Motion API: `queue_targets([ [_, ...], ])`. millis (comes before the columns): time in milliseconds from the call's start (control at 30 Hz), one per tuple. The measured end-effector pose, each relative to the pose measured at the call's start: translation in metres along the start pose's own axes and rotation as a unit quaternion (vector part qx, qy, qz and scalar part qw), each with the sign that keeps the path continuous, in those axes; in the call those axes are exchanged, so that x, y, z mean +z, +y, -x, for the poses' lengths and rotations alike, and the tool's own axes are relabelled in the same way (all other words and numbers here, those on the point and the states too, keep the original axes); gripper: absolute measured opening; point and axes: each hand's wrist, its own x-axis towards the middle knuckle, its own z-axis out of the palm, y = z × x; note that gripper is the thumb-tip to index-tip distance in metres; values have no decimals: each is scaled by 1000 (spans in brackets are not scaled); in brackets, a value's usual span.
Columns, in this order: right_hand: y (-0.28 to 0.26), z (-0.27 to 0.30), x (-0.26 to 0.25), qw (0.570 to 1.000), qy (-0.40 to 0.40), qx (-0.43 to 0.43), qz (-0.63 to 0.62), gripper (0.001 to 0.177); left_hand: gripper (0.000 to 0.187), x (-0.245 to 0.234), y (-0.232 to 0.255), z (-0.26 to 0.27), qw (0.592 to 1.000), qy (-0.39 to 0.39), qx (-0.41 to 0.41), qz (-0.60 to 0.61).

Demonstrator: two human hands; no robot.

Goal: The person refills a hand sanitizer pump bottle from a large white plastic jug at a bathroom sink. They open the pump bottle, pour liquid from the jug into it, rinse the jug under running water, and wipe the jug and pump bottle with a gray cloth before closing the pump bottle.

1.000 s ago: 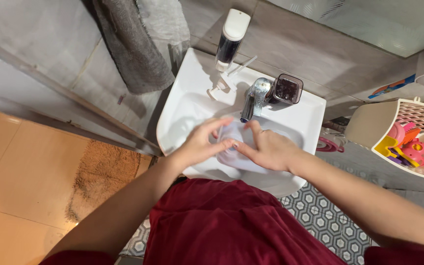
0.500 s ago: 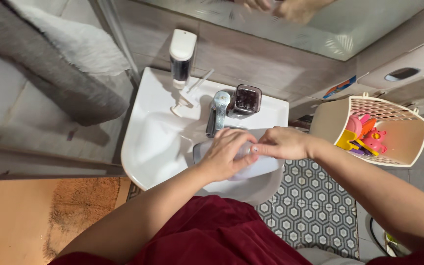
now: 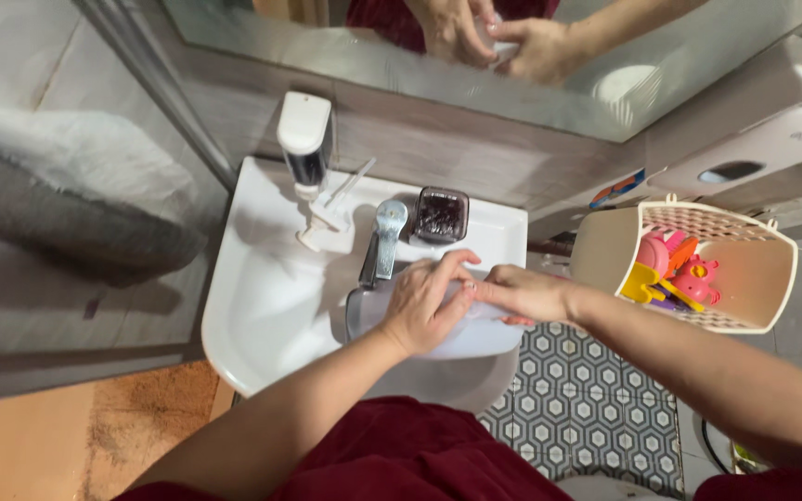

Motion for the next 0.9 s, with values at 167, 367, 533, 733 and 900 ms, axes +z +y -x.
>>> queue_targets([
  [167, 4, 5, -2, 1000, -3, 0, 14, 70, 31, 3, -5, 1, 1000, -5, 17, 20],
  [367, -6, 25, 16, 993, 2, -115, 34, 46, 21, -11, -42, 19, 976, 159, -146, -31],
  [533, -45, 49, 46, 991, 96, -30, 85, 33, 38, -68, -101, 28, 949, 95, -100, -283],
  [733, -92, 107, 22, 972, 144, 73, 171, 33, 30, -75, -84, 18, 968, 71, -48, -236],
  [900, -107, 148, 1, 964, 229, 45, 125, 34, 31, -43, -45, -1, 981, 9, 62, -183],
])
